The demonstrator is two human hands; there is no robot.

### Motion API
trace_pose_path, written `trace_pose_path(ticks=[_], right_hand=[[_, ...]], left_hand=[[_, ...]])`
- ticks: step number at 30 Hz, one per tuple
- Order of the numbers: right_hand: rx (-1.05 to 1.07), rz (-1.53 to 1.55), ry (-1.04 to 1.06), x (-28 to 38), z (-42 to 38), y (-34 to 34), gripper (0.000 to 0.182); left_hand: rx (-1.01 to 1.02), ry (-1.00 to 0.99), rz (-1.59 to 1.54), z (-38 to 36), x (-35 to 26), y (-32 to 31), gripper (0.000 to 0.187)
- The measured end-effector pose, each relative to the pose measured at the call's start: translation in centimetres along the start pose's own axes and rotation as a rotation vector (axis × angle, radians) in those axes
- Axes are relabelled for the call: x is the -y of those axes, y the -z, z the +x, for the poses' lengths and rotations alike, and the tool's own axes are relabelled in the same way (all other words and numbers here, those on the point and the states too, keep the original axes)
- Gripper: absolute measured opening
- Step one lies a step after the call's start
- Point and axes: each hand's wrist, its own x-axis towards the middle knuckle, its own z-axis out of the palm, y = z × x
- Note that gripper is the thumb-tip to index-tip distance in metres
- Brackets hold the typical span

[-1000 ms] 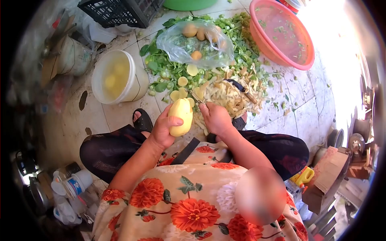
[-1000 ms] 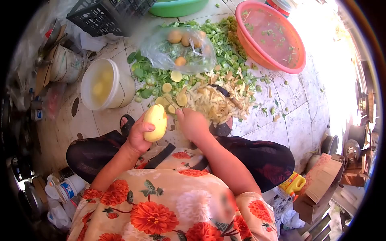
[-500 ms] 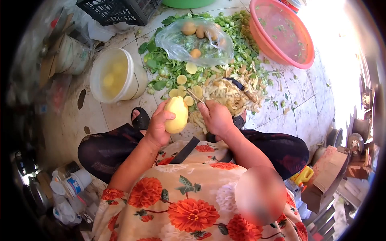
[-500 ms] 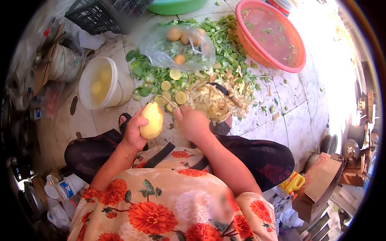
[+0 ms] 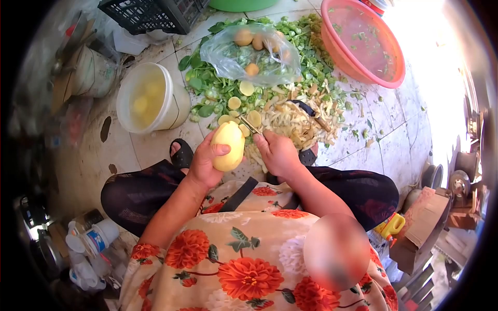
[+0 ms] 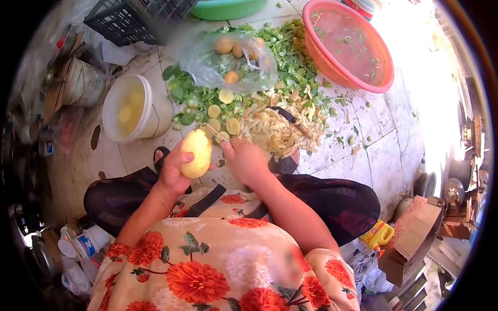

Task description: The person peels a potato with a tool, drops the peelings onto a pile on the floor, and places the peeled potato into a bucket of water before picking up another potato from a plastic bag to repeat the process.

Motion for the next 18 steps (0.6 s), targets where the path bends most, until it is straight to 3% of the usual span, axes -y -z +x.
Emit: trace_pose_path(ticks=[5,9,12,14,18], right_hand=[[0.066,0.015,0.148,1.2,-1.5,-0.3,0.04],[0.002,-0.04,-0.055,-0.8,0.8,-0.6,0.041],[-0.012,-0.004,-0.054,-1.3,1.2,-0.4,0.041],[-0.023,0.059,-0.039,-0.7,0.5,0.0,0.041],[0.066,0.024,0.07,1.0,-0.5,1.4,0.04]], left_hand=[[-0.054,0.013,-0.087,0.2,-0.1,0.4,0.065],[0.138,0.027,-0.004,0.1,-0.1,0.5,0.063],[0.095,0.039,-0.093,0.0,-0.3,0.3,0.062],[-0.135,-0.082,0.143,0.1,-0.2,-0.2,0.066],[-0.228,-0.119,0.376,0.4,0.0,-0.1,0.068]])
